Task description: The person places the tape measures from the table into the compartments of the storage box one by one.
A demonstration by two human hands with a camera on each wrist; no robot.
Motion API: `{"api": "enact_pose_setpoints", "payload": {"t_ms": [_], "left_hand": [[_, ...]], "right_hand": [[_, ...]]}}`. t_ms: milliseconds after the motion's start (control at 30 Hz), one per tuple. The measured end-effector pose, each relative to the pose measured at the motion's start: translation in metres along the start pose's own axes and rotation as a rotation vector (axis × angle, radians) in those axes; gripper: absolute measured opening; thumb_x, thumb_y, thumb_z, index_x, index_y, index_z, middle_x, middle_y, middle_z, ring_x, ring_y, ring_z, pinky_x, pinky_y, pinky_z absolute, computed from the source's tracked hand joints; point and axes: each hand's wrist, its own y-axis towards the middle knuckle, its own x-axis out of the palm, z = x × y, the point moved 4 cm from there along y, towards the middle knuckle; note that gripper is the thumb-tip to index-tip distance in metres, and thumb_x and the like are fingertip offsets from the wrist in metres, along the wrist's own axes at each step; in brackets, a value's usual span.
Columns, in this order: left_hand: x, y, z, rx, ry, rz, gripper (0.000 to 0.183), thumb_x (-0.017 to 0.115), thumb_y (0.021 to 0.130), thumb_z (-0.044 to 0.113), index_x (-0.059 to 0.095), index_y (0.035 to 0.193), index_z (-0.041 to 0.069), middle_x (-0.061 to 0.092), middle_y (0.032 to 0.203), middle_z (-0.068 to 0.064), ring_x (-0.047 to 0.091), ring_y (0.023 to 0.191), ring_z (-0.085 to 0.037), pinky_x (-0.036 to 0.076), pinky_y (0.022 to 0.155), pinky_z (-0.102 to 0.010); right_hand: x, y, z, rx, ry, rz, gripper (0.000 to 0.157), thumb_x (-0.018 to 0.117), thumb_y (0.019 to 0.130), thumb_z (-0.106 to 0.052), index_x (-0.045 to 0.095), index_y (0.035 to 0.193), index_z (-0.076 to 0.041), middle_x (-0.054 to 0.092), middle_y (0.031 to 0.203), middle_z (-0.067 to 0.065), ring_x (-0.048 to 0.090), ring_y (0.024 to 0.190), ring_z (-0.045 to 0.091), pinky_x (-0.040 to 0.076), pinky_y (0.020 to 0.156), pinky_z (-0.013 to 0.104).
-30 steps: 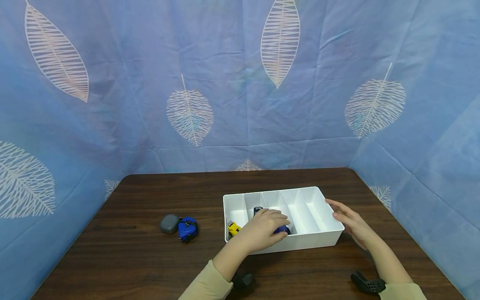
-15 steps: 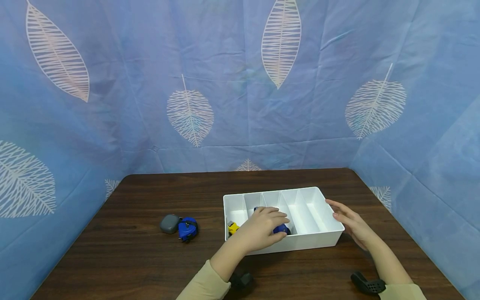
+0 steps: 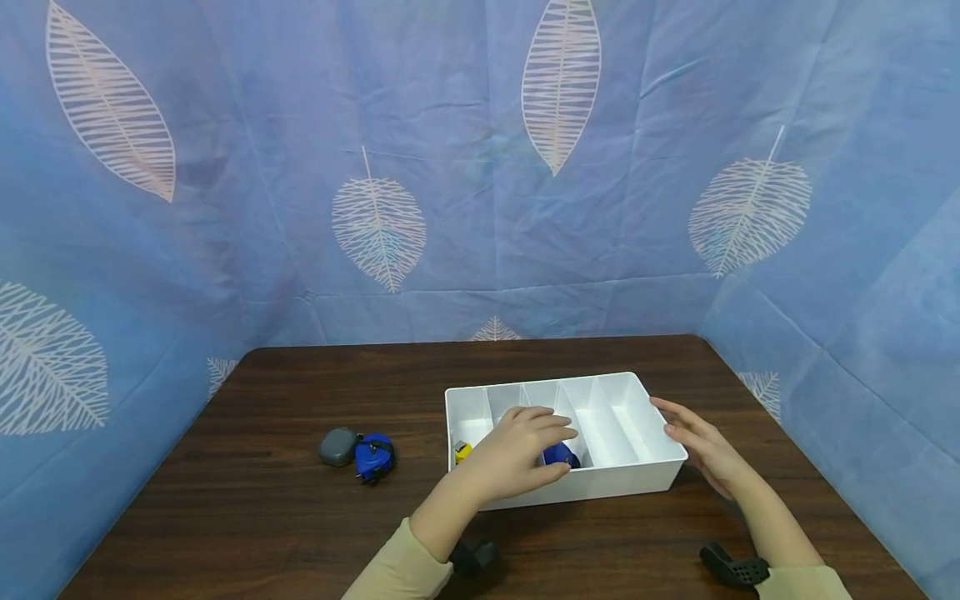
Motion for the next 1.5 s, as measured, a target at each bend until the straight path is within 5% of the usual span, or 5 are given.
{"api": "enact_pose_setpoints", "payload": {"t_ms": [633, 1500], "left_hand": [[-0.008, -0.012, -0.007, 0.035, 0.024, 0.052, 0.049, 0.061, 0.093, 0.037, 0.054, 0.137, 0.018, 0.047, 0.142, -0.003, 0.039, 0.132, -0.024, 0.031, 0.106, -0.045], [-0.024, -0.040, -0.021, -0.078, -0.011, 0.044, 0.063, 0.062, 0.092, 0.040, 0.040, 0.147, 0.018, 0.036, 0.150, -0.005, 0.028, 0.138, -0.027, 0.027, 0.107, -0.053]], "right_hand": [[0.001, -0.001, -0.001, -0.016, 0.016, -0.006, 0.051, 0.041, 0.102, -0.018, 0.026, 0.149, -0.001, 0.038, 0.133, 0.015, 0.053, 0.107, 0.007, 0.049, 0.081, 0.035], [-0.002, 0.000, 0.003, 0.004, -0.005, 0.007, 0.051, 0.041, 0.103, -0.020, 0.028, 0.149, -0.005, 0.040, 0.131, 0.009, 0.053, 0.106, 0.010, 0.049, 0.082, 0.036]]}}
